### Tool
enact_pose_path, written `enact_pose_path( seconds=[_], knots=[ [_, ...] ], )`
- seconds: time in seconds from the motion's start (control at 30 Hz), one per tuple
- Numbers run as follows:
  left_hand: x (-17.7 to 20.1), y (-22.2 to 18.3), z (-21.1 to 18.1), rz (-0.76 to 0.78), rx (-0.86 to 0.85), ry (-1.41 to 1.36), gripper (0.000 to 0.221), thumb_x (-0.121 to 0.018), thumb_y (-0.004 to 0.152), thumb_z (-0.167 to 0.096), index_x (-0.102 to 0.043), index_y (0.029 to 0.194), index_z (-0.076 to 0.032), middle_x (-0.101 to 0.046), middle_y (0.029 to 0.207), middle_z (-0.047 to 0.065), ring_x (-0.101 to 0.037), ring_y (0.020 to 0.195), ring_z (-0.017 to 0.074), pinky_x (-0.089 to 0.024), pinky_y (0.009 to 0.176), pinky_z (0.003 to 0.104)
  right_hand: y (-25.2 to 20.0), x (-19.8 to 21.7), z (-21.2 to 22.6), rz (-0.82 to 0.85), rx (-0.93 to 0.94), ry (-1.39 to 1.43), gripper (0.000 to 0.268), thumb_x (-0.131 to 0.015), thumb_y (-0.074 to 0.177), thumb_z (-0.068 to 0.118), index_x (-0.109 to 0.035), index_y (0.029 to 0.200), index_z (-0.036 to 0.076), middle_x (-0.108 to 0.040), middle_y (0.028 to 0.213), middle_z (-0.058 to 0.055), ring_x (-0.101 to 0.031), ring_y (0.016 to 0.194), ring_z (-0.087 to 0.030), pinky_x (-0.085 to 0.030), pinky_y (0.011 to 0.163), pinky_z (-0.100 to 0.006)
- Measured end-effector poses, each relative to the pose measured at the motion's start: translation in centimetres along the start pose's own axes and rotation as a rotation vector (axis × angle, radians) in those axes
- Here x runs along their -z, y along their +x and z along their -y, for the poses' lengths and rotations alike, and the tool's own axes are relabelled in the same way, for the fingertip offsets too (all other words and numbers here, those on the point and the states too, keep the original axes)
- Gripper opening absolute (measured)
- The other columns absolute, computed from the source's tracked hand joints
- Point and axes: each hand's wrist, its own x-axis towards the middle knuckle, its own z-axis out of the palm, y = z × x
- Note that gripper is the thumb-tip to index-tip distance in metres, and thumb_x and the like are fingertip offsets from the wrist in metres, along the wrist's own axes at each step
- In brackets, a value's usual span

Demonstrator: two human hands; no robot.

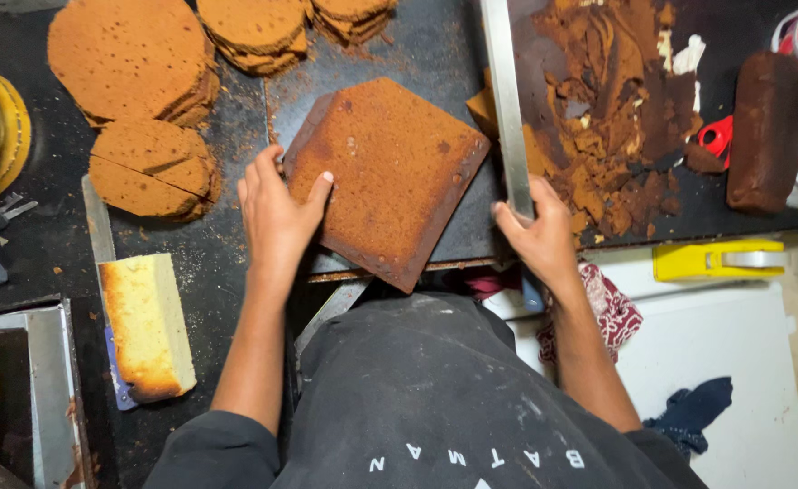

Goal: The person slices a large round chocolate cake into thin circular layers using a long bread knife, then separates the layers by hand and picks off small crumbs from the surface.

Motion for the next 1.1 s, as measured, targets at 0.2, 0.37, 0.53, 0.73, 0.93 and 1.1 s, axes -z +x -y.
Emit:
enact_pose_path(
  seconds=[0.2,0.37,0.53,0.73,0.93,1.1],
  knots=[
    [-6.3,-0.3,-5.2,-0.002,-0.661,0.130,0.075,-0.072,0.094,-0.043,-0.045,0.148,0.001,-0.040,0.156,0.028,-0.032,0.147,0.0450,-0.027,0.121,0.057,-2.7,-1.8,3.1,-0.009,-0.270,-0.294,0.035,-0.061,0.101,0.009,-0.062,0.136,0.006,-0.072,0.076,-0.008,-0.066,0.051,-0.022,-0.054,0.043,-0.038],
    [-11.9,0.4,-7.3,0.096,-0.695,0.292,0.068,-0.053,0.105,-0.046,-0.039,0.158,-0.006,-0.026,0.167,0.021,-0.020,0.156,0.0412,-0.014,0.125,0.061,-4.0,-2.9,4.8,-0.105,-0.100,-0.444,0.037,-0.061,0.103,0.014,-0.062,0.139,0.005,-0.074,0.102,-0.022,-0.075,0.083,-0.033,-0.059,0.070,-0.041],
    [-13.3,0.7,-6.8,0.084,-0.671,0.351,0.066,-0.043,0.108,-0.051,-0.036,0.162,-0.013,-0.020,0.171,0.015,-0.014,0.158,0.0387,-0.007,0.126,0.062,-4.9,-3.1,4.7,-0.101,-0.114,-0.440,0.035,-0.060,0.103,0.016,-0.063,0.137,0.006,-0.073,0.119,-0.023,-0.074,0.100,-0.036,-0.061,0.080,-0.041],
    [-13.0,0.7,-7.3,0.125,-0.641,0.387,0.065,-0.042,0.107,-0.054,-0.035,0.163,-0.022,-0.017,0.171,0.015,-0.010,0.158,0.0388,-0.004,0.125,0.062,-3.9,-3.2,5.1,-0.061,-0.079,-0.450,0.032,-0.059,0.105,0.021,-0.064,0.132,0.005,-0.075,0.108,-0.023,-0.074,0.087,-0.038,-0.058,0.070,-0.044],
    [-12.7,0.6,-7.6,0.119,-0.636,0.385,0.064,-0.044,0.106,-0.054,-0.036,0.162,-0.025,-0.018,0.171,0.015,-0.010,0.158,0.0390,-0.005,0.124,0.064,-3.1,-3.1,5.1,-0.005,-0.142,-0.557,0.032,-0.059,0.104,0.025,-0.068,0.128,0.006,-0.068,0.066,-0.018,-0.068,0.058,-0.038,-0.051,0.052,-0.047],
    [-12.8,0.6,-7.6,0.119,-0.631,0.381,0.063,-0.045,0.106,-0.054,-0.037,0.162,-0.025,-0.018,0.170,0.015,-0.011,0.157,0.0391,-0.007,0.124,0.064,-4.0,-2.5,4.8,0.024,-0.149,-0.540,0.034,-0.059,0.103,0.025,-0.069,0.129,0.006,-0.065,0.058,-0.016,-0.064,0.046,-0.032,-0.046,0.044,-0.044]
  ],
)
